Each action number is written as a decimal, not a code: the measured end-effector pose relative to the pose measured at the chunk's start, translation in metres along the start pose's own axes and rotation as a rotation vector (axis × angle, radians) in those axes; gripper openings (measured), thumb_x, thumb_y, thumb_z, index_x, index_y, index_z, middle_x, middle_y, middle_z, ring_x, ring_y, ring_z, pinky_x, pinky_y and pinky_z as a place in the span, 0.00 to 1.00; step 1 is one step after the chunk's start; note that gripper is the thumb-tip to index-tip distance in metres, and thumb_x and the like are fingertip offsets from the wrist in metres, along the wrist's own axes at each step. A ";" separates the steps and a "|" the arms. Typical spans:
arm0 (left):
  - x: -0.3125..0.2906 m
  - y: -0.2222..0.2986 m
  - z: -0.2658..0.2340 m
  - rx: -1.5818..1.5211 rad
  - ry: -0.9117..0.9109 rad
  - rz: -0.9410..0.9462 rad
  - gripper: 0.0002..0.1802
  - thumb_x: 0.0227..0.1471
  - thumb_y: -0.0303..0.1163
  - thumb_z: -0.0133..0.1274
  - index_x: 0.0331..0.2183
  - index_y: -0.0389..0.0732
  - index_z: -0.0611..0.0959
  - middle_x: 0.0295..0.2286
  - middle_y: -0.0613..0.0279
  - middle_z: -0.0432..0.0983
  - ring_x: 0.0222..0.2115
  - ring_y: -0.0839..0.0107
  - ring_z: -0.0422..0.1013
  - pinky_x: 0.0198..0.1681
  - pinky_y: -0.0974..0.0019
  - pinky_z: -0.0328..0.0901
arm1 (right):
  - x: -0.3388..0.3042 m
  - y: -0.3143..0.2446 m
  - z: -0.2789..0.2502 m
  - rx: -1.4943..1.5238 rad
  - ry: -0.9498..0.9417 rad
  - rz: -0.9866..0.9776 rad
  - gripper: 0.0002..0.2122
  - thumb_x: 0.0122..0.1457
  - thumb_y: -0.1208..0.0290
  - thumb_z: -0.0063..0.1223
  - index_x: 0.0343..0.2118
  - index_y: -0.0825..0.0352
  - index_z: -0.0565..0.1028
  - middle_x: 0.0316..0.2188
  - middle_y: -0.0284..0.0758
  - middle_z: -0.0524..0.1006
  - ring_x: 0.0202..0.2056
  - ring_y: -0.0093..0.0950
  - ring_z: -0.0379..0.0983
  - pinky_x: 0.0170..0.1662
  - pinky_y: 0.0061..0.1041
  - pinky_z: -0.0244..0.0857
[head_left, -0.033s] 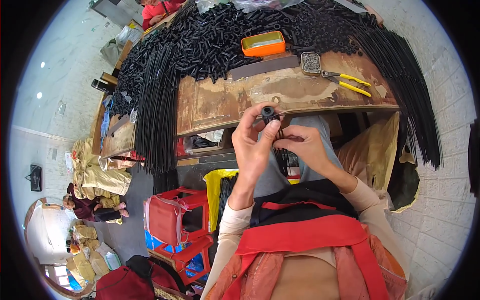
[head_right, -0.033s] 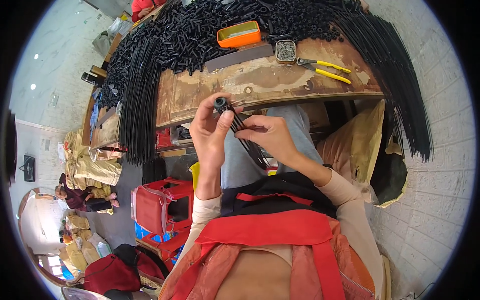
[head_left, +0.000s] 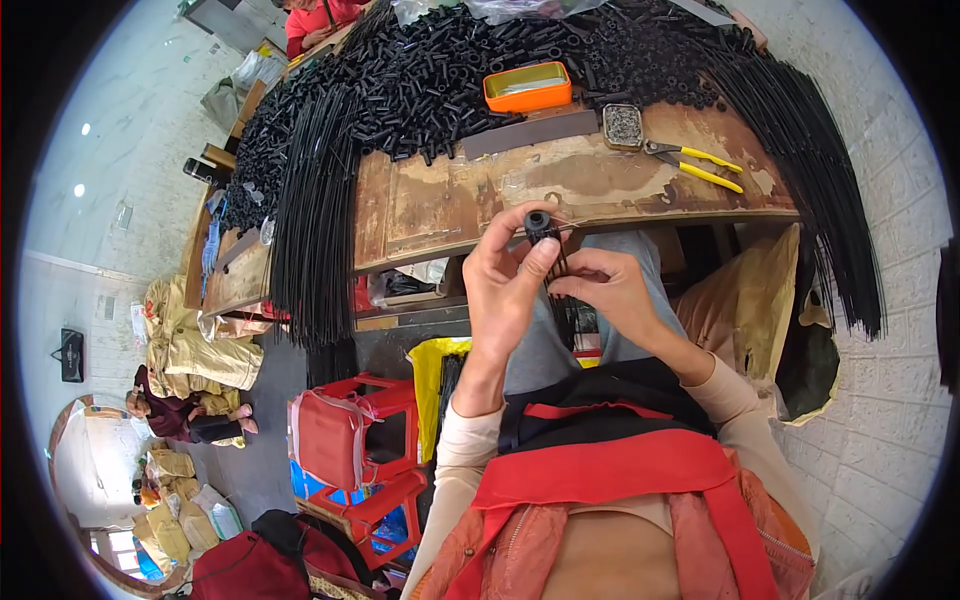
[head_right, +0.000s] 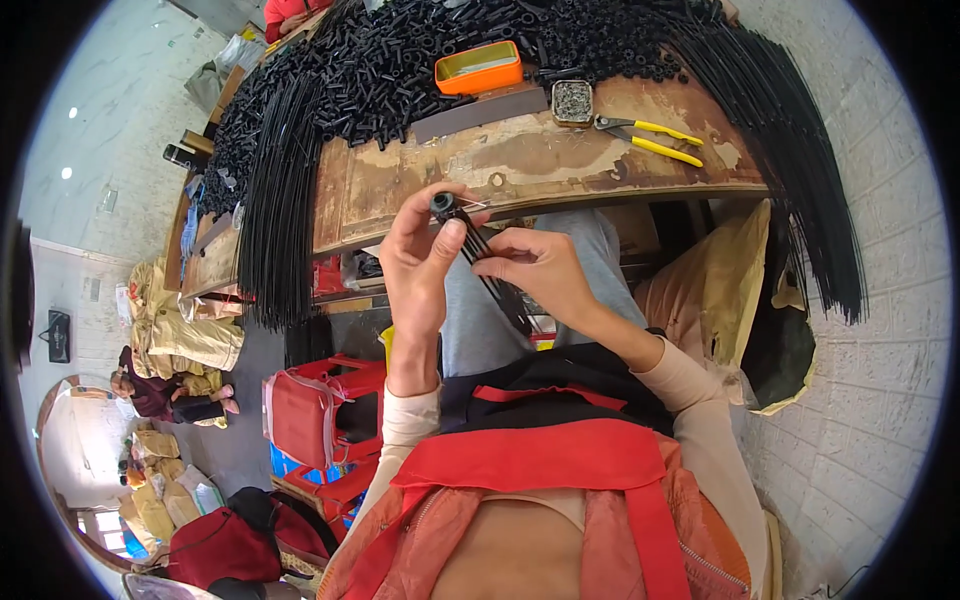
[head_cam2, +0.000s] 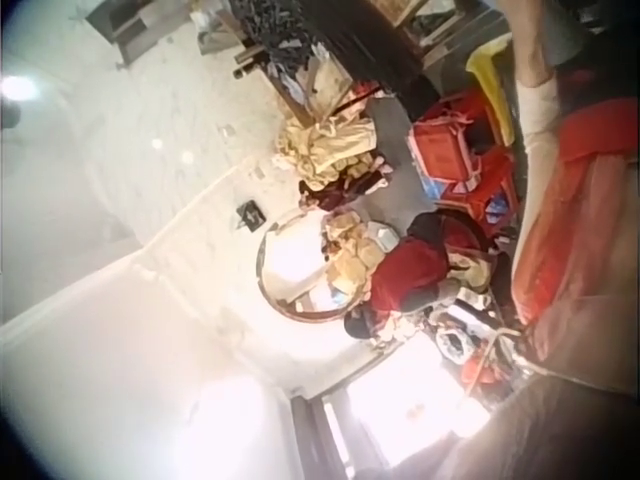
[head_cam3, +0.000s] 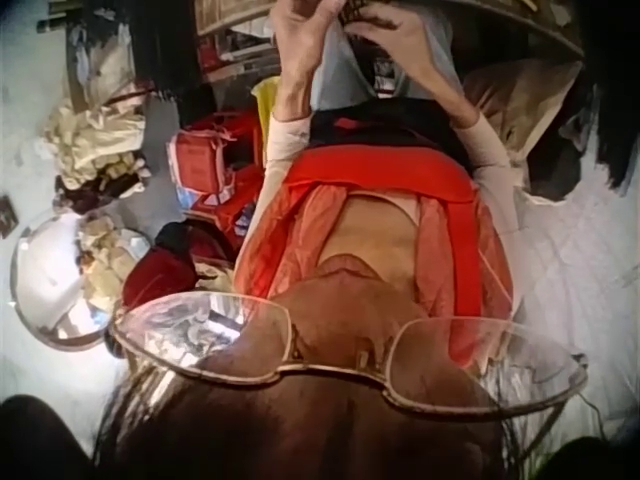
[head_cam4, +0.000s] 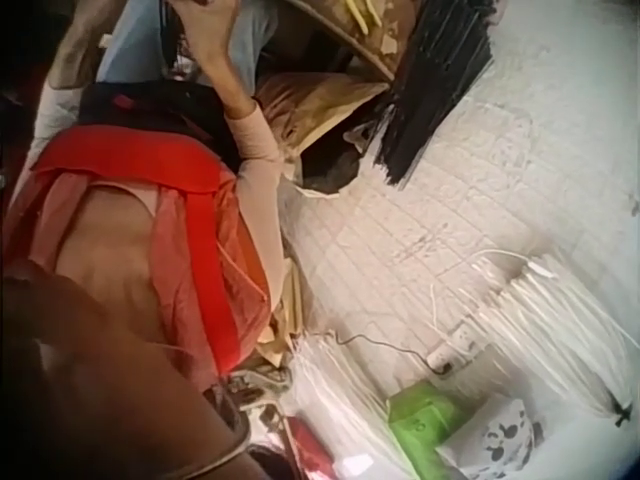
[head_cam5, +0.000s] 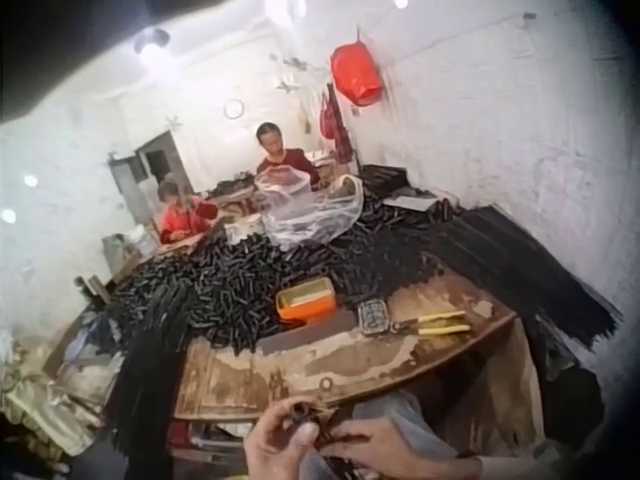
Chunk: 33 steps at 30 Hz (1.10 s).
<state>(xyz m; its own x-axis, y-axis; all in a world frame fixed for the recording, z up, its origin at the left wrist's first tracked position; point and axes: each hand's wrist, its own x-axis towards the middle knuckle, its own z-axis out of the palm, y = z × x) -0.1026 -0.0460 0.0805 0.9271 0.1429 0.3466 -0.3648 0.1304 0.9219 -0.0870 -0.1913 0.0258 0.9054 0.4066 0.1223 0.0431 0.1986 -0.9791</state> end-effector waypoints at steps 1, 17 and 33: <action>0.004 0.002 -0.004 -0.084 -0.087 -0.028 0.17 0.54 0.27 0.56 0.45 0.32 0.75 0.38 0.61 0.73 0.38 0.70 0.74 0.45 0.68 0.68 | -0.001 0.006 0.000 0.006 -0.006 0.001 0.06 0.53 0.76 0.61 0.32 0.72 0.78 0.27 0.30 0.79 0.31 0.14 0.72 0.34 0.15 0.66; -0.001 -0.012 0.007 -0.036 0.005 0.028 0.17 0.62 0.35 0.47 0.48 0.34 0.71 0.33 0.64 0.70 0.29 0.79 0.64 0.35 0.74 0.63 | -0.003 0.021 0.015 0.049 0.070 0.077 0.05 0.55 0.77 0.59 0.31 0.73 0.77 0.26 0.33 0.79 0.30 0.18 0.75 0.35 0.17 0.69; 0.022 0.006 0.001 -0.189 -0.314 -0.019 0.16 0.50 0.29 0.58 0.40 0.35 0.74 0.30 0.54 0.74 0.29 0.66 0.73 0.30 0.67 0.68 | -0.004 0.002 -0.083 -0.836 0.039 -0.302 0.06 0.57 0.75 0.50 0.31 0.71 0.77 0.28 0.39 0.77 0.31 0.37 0.74 0.37 0.31 0.68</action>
<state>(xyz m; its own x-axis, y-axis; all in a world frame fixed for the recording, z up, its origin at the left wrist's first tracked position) -0.0842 -0.0427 0.0938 0.9044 -0.1659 0.3931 -0.3296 0.3134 0.8906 -0.0556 -0.2666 0.0100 0.8184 0.4085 0.4041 0.5631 -0.4299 -0.7057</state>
